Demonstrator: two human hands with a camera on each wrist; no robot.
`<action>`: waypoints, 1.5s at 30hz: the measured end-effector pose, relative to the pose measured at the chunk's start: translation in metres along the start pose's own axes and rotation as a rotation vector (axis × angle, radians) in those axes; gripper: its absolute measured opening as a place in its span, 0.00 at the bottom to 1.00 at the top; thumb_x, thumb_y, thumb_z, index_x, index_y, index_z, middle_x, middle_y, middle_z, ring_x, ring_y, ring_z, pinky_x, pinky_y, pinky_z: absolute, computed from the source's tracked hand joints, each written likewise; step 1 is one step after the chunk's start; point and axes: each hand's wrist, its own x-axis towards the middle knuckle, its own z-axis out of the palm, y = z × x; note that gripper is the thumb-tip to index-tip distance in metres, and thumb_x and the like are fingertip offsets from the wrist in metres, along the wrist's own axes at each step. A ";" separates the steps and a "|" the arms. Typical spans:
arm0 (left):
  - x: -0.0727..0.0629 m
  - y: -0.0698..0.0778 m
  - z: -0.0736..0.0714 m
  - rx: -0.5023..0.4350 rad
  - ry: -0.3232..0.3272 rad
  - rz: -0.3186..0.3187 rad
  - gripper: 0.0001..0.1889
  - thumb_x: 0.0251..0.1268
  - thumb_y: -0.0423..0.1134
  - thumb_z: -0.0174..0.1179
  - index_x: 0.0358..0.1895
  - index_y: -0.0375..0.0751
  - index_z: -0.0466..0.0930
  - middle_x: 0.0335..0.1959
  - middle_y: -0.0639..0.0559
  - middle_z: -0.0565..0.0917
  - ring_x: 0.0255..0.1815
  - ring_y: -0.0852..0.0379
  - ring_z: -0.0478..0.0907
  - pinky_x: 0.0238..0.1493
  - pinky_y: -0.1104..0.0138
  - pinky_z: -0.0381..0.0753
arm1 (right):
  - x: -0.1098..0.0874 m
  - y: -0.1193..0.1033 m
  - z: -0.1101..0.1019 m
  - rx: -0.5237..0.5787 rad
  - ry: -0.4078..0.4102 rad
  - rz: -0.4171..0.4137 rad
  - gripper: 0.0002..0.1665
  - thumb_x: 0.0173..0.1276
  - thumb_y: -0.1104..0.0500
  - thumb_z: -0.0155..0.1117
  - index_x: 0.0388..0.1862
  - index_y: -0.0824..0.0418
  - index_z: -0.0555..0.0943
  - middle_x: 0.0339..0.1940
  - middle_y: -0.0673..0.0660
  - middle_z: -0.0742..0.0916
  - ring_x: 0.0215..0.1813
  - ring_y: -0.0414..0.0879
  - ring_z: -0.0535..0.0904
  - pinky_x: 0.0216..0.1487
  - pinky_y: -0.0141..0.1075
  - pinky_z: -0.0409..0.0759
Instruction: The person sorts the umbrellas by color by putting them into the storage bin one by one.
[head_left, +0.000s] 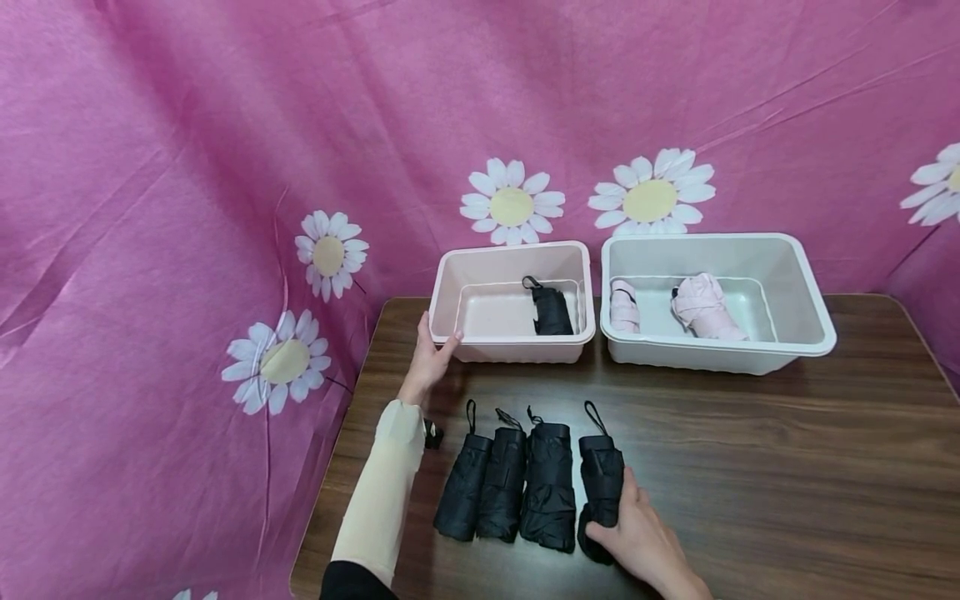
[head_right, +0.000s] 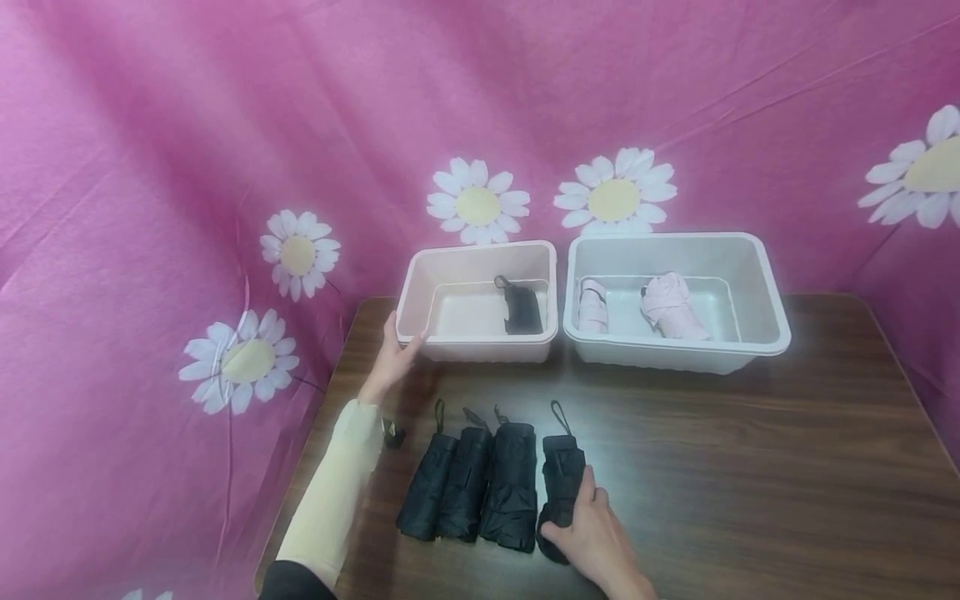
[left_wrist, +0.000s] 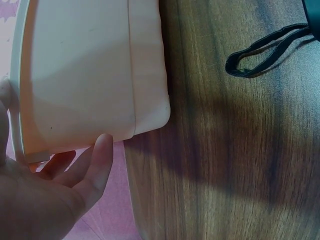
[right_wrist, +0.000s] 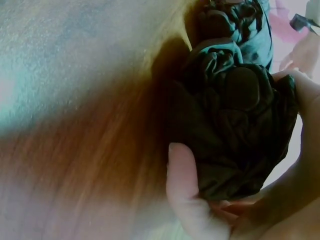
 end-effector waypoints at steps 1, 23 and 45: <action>0.000 -0.001 0.000 -0.003 0.001 0.001 0.43 0.68 0.39 0.59 0.76 0.35 0.39 0.73 0.31 0.57 0.73 0.39 0.58 0.76 0.52 0.53 | 0.000 0.001 -0.001 0.000 0.006 -0.008 0.74 0.49 0.31 0.69 0.75 0.74 0.42 0.65 0.83 0.66 0.46 0.69 0.78 0.35 0.54 0.78; 0.000 -0.002 0.000 -0.006 -0.001 -0.001 0.44 0.67 0.40 0.59 0.76 0.34 0.39 0.73 0.30 0.56 0.73 0.38 0.58 0.75 0.51 0.54 | -0.001 0.000 -0.029 0.321 0.046 -0.173 0.48 0.59 0.49 0.66 0.72 0.68 0.59 0.51 0.64 0.83 0.42 0.48 0.77 0.40 0.37 0.74; -0.001 0.001 -0.002 -0.031 0.000 -0.001 0.45 0.67 0.42 0.59 0.76 0.34 0.39 0.73 0.29 0.58 0.73 0.39 0.58 0.76 0.53 0.53 | -0.002 -0.024 -0.056 0.459 0.103 -0.395 0.42 0.59 0.56 0.68 0.70 0.64 0.64 0.57 0.66 0.80 0.50 0.50 0.75 0.48 0.33 0.73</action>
